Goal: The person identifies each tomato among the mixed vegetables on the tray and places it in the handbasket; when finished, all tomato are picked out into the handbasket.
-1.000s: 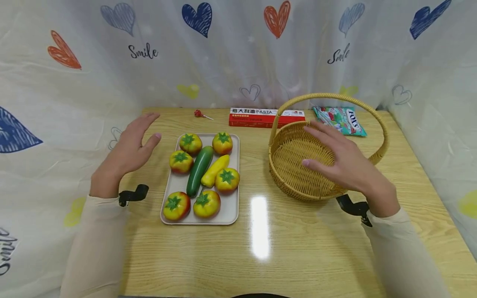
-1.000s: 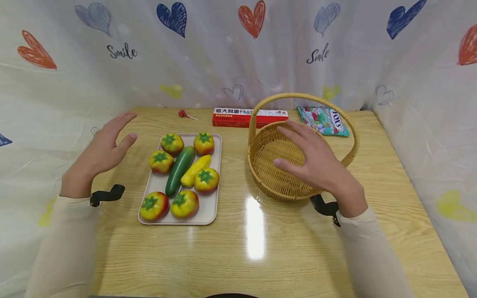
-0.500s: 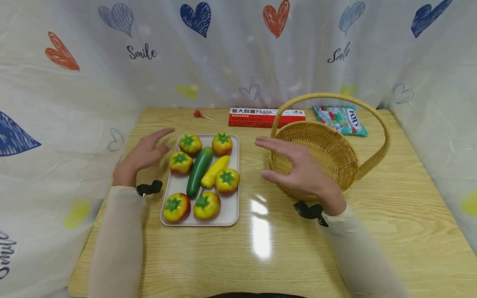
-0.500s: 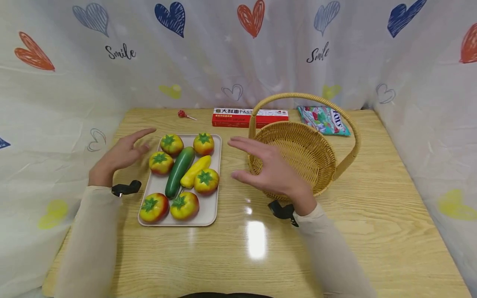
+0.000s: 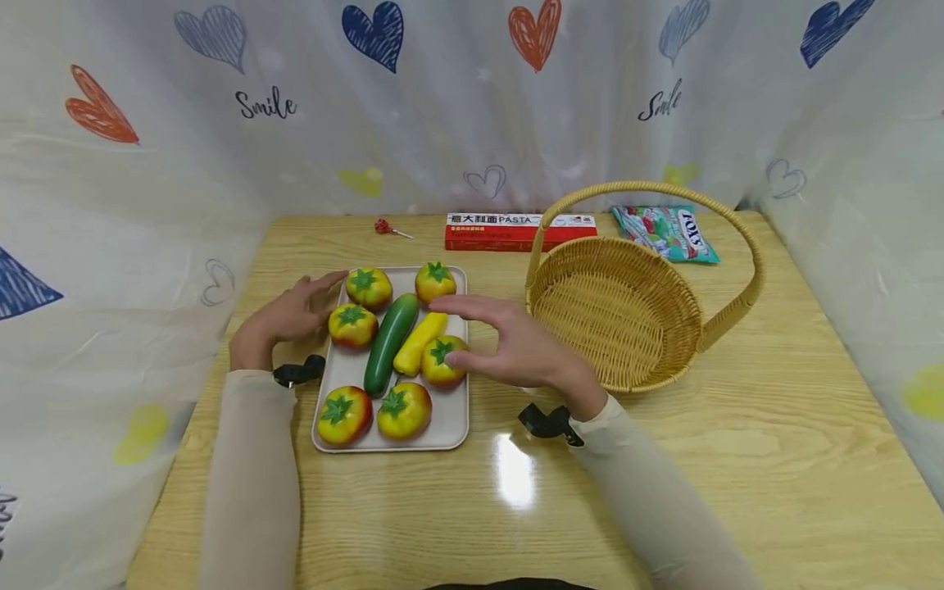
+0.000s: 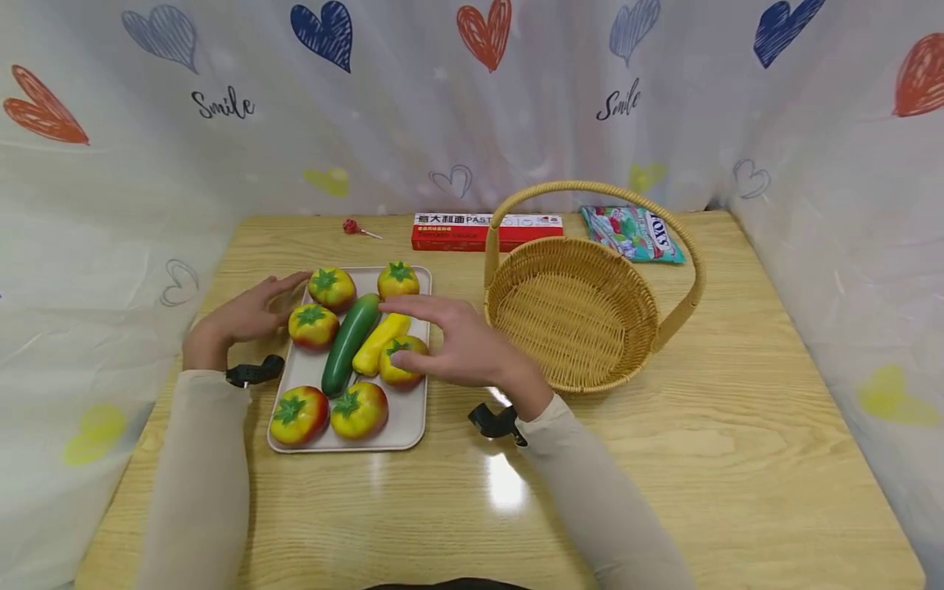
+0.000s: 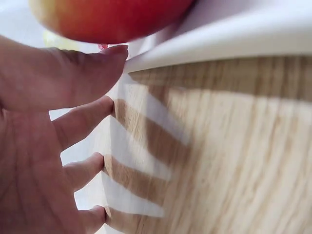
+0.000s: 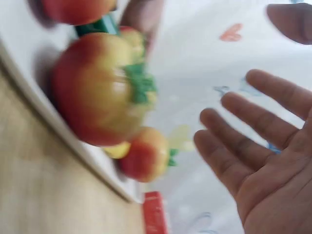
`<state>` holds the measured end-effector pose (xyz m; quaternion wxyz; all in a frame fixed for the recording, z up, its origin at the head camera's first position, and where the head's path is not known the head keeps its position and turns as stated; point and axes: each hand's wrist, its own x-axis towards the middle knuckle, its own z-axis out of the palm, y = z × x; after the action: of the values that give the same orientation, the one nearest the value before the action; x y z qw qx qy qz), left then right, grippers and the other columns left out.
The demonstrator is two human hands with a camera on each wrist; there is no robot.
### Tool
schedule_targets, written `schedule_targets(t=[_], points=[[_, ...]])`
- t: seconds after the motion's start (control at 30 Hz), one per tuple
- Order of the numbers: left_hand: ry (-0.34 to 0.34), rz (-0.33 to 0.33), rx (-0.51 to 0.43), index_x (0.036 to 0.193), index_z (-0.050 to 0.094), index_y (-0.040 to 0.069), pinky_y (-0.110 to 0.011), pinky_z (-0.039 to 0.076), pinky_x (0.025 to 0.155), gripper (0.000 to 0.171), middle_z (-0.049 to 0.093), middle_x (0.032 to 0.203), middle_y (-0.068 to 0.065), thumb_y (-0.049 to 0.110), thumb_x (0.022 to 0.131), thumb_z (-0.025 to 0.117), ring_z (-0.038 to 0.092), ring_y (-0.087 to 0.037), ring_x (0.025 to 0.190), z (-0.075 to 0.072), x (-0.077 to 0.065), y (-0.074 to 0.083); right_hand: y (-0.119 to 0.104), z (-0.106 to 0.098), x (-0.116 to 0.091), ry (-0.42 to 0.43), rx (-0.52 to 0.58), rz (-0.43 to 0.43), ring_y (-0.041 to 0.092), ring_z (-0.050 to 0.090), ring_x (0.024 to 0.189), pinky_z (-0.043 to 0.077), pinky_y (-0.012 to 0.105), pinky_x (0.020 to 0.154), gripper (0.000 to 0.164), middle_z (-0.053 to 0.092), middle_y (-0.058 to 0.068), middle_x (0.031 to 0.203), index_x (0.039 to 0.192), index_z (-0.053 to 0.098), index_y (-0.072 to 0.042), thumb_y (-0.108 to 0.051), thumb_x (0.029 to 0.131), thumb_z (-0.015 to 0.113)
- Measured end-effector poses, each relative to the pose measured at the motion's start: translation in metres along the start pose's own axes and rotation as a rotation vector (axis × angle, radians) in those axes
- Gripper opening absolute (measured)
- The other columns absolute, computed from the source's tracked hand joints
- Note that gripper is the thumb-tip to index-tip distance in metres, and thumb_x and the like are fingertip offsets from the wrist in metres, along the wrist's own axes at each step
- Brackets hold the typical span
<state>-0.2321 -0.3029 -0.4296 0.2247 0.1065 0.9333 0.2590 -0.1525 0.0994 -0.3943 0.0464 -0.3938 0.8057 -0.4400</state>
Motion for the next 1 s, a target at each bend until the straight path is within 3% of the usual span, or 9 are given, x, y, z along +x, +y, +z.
schedule_targets(t=[0.23,0.47,0.63,1.0], points=[[0.009,-0.007,0.008,0.176,0.025,0.023,-0.086,0.011,0.125,0.074,0.019,0.179,-0.033,0.025,0.109,0.057,-0.001,-0.06,0.166,0.001,0.0,0.0,0.018,0.023,0.007,-0.139,-0.118,0.079,0.028,0.054,0.153,0.041,0.048,0.13,0.062,0.061,0.008,0.162,0.154,0.063,-0.01,-0.022,0.096,0.082],[0.015,-0.018,0.008,0.176,0.026,0.023,-0.085,0.009,0.126,0.073,0.021,0.179,-0.03,0.027,0.11,0.057,-0.001,-0.058,0.167,0.001,-0.001,0.001,0.023,0.028,0.009,-0.207,-0.151,0.155,0.024,0.061,0.143,0.047,0.043,0.125,0.06,0.066,0.006,0.155,0.149,0.066,-0.012,-0.025,0.094,0.085],[0.017,-0.028,-0.001,0.176,0.028,0.022,-0.085,0.01,0.126,0.073,0.022,0.179,-0.03,0.027,0.109,0.058,0.0,-0.059,0.166,0.001,-0.002,0.003,0.025,0.028,0.007,-0.252,-0.151,0.168,0.024,0.061,0.142,0.047,0.045,0.125,0.062,0.066,0.007,0.155,0.152,0.065,-0.012,-0.016,0.093,0.084],[0.015,-0.039,0.004,0.176,0.027,0.022,-0.084,0.009,0.127,0.073,0.021,0.179,-0.029,0.025,0.109,0.057,0.0,-0.058,0.166,0.0,-0.004,0.006,0.017,0.024,0.007,-0.185,-0.156,0.1,0.02,0.065,0.132,0.056,0.039,0.111,0.061,0.068,0.006,0.148,0.149,0.067,-0.013,-0.023,0.092,0.088]])
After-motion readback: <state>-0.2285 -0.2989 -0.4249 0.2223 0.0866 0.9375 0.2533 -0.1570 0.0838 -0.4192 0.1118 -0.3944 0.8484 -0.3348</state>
